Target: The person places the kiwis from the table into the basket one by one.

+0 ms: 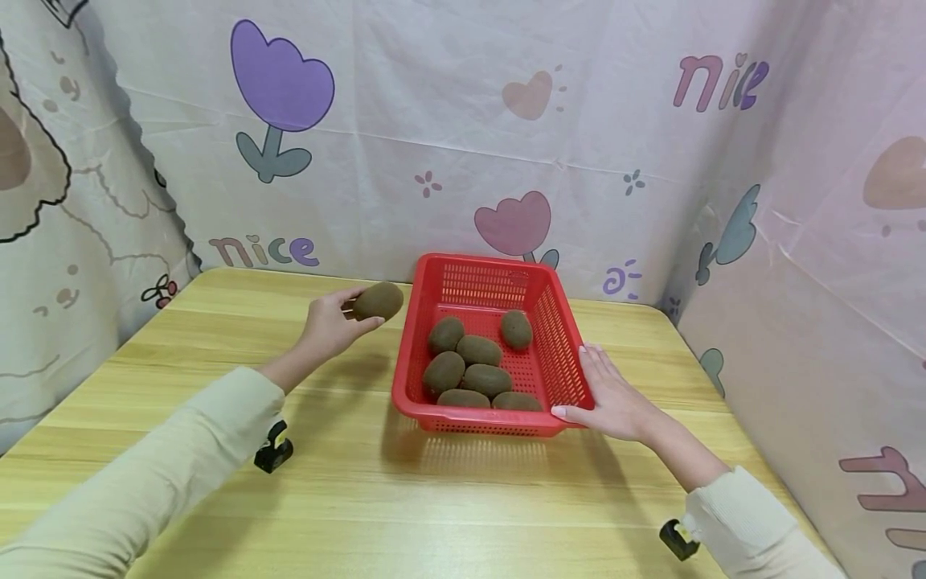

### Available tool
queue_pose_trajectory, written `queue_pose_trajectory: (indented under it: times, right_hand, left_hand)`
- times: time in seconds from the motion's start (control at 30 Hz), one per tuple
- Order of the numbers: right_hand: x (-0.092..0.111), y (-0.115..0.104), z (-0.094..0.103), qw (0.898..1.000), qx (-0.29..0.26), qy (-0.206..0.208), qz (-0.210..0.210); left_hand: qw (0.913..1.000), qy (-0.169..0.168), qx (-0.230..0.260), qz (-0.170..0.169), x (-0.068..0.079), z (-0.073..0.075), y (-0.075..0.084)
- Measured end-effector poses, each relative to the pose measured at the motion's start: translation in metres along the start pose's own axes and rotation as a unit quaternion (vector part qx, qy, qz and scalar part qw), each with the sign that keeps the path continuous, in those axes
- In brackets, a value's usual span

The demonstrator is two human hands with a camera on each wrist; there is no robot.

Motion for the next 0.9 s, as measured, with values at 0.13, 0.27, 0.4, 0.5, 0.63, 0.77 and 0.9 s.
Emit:
queue_pose_trajectory:
  times: [0.13, 0.27, 0.4, 0.5, 0.63, 0.77, 0.9]
  right_hand:
    - [0.000, 0.000, 0.000, 1.000, 0.000, 0.000, 0.000]
    - [0.000, 0.000, -0.001, 1.000, 0.000, -0.001, 0.000]
    - [0.000, 0.000, -0.001, 1.000, 0.000, -0.002, -0.001]
    - [0.000, 0.000, -0.001, 1.000, 0.000, -0.002, -0.001]
    - [0.000, 0.000, 0.000, 1.000, -0.001, -0.002, 0.000]
    - [0.000, 0.001, -0.001, 1.000, 0.001, -0.001, 0.000]
    - [0.000, 0.001, -0.001, 1.000, 0.003, 0.000, -0.001]
  left_hand:
    - [0.9998, -0.005, 0.004, -0.020, 0.003, -0.011, 0.010]
    - [0.9994, -0.010, 0.011, -0.031, 0.005, -0.020, 0.021]
    - [0.9989, -0.014, 0.015, -0.042, 0.008, -0.028, 0.032]
    - [0.9983, -0.021, 0.019, -0.051, 0.010, -0.034, 0.040]
    - [0.9975, -0.032, 0.022, -0.060, 0.014, -0.045, 0.049]
    - [0.9968, -0.033, 0.004, -0.073, 0.017, -0.057, 0.057]
    - [0.9945, -0.030, -0.014, -0.099, 0.021, -0.071, 0.065]
Point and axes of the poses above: each hand's wrist, its own x-axis away from the middle knuckle, its own z-axis out of the back of the hand, y = z × x, the point moved 7 cm from there along -x, towards the middle knuckle, and after that the axes turned 9 degrees about z, right-handed, at the moved point
